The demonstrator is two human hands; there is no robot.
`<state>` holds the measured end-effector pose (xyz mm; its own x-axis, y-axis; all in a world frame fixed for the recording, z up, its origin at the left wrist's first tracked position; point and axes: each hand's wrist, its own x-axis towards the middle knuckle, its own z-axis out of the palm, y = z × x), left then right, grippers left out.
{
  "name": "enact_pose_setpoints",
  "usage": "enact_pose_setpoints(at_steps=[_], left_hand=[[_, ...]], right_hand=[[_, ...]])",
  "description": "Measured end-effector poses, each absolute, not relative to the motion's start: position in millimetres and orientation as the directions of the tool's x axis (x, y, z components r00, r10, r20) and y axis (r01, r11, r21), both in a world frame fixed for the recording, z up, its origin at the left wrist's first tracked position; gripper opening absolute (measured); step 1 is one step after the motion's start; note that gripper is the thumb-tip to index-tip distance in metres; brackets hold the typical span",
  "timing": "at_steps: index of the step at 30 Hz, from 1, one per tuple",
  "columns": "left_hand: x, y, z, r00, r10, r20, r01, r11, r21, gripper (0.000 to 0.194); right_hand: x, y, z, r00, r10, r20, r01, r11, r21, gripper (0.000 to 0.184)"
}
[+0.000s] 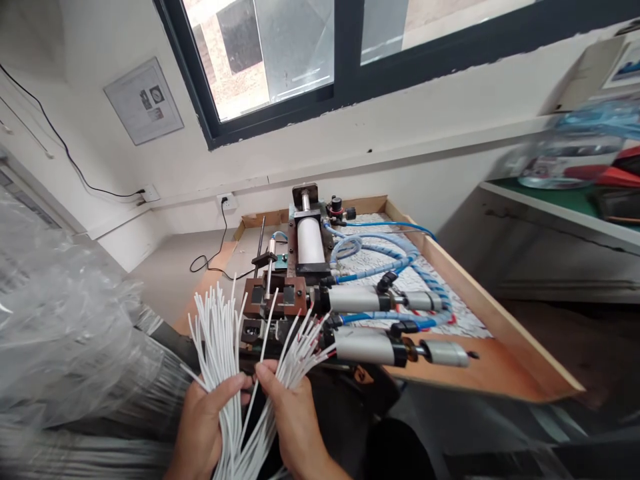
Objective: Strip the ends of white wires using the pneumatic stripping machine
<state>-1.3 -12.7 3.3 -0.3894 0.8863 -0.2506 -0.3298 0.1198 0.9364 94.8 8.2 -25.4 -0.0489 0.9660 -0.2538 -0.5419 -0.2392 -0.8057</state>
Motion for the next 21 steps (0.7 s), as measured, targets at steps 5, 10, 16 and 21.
enact_pose_setpoints(at_steps=[5, 10, 16, 21], left_hand=[[-12, -12, -8, -0.441, 0.854, -0.276, -0.300, 0.150, 0.942, 0.019], [-11, -12, -10, -0.435, 0.852, -0.293, -0.301, 0.169, 0.938, 0.019], [-10, -12, -8, -0.451, 0.834, -0.317, -0.322, 0.179, 0.930, 0.019], [-9, -14, -10, -0.442, 0.845, -0.301, -0.325, 0.162, 0.932, 0.019]], right_hand=[[99, 4, -26, -0.042, 0.960, -0.278, -0.496, -0.262, -0.828, 0.018], [107, -4, -25, -0.049, 0.953, -0.299, -0.396, -0.293, -0.870, 0.019], [110, -3, -30, -0.091, 0.947, -0.308, -0.411, -0.317, -0.854, 0.022], [110, -2, -33, -0.102, 0.946, -0.307, -0.424, -0.320, -0.847, 0.021]])
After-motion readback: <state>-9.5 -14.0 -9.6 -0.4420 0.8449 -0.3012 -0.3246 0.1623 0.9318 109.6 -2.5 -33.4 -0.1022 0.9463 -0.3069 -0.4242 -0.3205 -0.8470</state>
